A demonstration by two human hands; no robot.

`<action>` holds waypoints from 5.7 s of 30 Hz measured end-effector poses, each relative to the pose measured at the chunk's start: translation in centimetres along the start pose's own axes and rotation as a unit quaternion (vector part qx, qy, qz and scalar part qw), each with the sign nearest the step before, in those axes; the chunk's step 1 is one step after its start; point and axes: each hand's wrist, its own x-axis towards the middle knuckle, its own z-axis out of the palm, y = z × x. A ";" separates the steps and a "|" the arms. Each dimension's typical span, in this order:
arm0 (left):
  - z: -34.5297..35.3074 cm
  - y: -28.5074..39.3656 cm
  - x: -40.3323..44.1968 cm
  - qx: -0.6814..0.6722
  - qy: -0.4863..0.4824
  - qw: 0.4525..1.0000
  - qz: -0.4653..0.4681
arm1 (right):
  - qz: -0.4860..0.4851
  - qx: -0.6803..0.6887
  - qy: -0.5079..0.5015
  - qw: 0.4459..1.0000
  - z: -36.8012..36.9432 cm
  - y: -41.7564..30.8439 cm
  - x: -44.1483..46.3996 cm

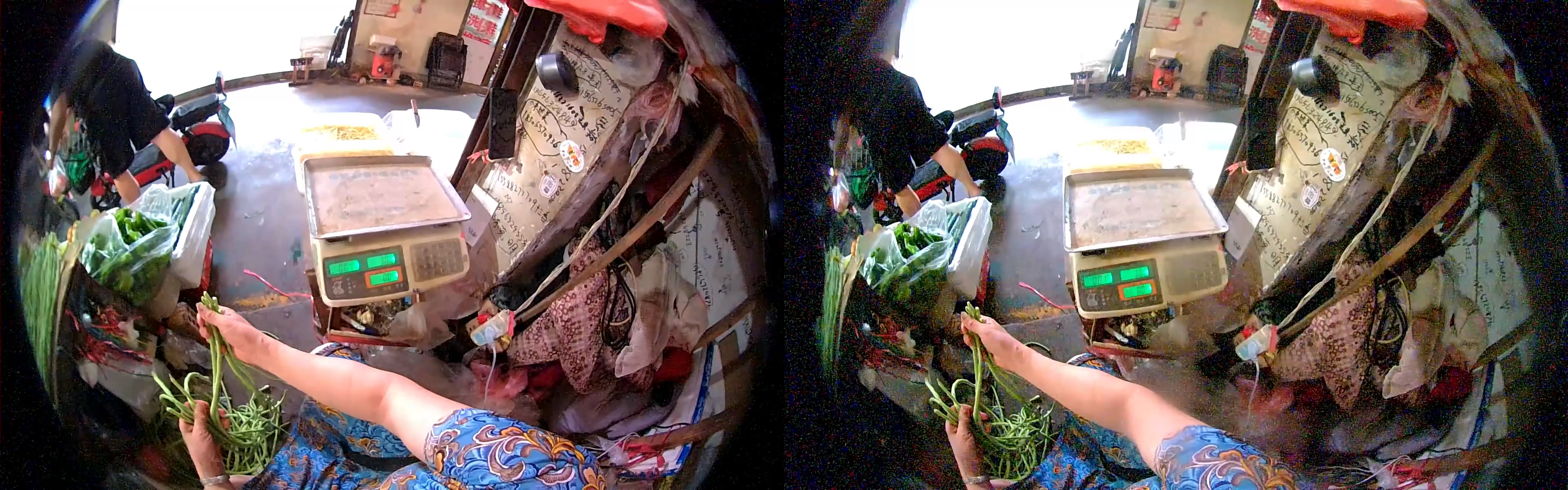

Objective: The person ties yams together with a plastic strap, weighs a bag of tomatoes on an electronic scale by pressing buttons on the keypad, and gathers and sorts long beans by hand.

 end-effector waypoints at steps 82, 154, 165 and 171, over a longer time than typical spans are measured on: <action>1.2 -2.1 0.6 -0.008 -0.079 0.994 -0.072 | -0.338 -0.130 0.325 0.874 -19.5 -60.3 -24.8; -2.2 -0.4 1.5 -0.037 -0.094 0.994 -0.028 | 0.009 -0.010 0.047 0.999 2.7 -2.8 2.3; -2.0 -1.0 1.8 -0.034 -0.075 0.997 0.010 | -0.044 0.027 0.071 0.996 2.0 -4.7 2.5; -2.3 -1.7 2.5 -0.004 -0.024 1.000 0.008 | -0.024 0.036 0.044 0.998 0.7 -4.9 2.9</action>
